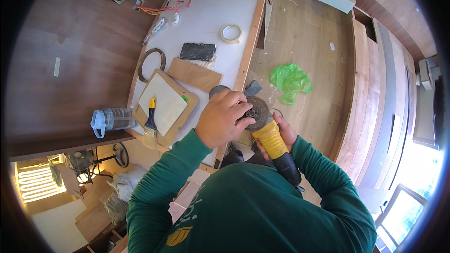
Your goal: The person replaces the disc on a handheld power grinder by unscrewing the central nut, swapping the abrasive wheel, and then tightens the nut back into place.
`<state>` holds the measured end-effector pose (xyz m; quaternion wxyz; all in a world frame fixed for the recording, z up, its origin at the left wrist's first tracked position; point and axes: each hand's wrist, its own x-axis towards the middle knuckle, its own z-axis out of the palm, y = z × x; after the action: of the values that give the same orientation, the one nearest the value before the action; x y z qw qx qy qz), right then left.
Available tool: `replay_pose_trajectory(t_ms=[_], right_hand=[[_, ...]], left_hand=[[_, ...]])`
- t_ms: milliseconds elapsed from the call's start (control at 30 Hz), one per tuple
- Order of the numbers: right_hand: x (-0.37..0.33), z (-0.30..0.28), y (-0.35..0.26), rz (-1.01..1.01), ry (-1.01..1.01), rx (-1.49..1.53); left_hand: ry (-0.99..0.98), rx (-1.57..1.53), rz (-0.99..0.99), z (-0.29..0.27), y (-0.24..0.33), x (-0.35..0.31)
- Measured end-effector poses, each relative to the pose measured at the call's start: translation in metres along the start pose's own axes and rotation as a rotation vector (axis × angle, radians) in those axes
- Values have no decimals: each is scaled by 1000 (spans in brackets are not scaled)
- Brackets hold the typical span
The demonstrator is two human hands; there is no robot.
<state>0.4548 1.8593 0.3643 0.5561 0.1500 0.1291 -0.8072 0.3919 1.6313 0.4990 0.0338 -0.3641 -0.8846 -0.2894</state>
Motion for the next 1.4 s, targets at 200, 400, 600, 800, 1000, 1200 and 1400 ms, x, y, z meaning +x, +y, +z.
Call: replay_pose_trajectory(t_ms=[200, 400, 600, 800, 1000, 1200, 1400], right_hand=[[1, 0, 0, -14, -1, -10], [3, 2, -1, 5, 0, -5], [4, 3, -3, -9, -12, -25], [5, 4, -3, -1, -1, -7], [4, 1, -4, 8, 7, -29], [5, -2, -4, 25, 29, -17], [4, 0, -5, 16, 8, -16]], left_hand=[[47, 127, 74, -2, -4, -5], [101, 227, 64, 6, 2, -13], [49, 199, 33, 3, 2, -12], [24, 183, 26, 3, 2, -13], [63, 53, -46, -4, 4, -8], [48, 123, -27, 6, -1, -14], [88, -14, -99, 3, 1, -12]])
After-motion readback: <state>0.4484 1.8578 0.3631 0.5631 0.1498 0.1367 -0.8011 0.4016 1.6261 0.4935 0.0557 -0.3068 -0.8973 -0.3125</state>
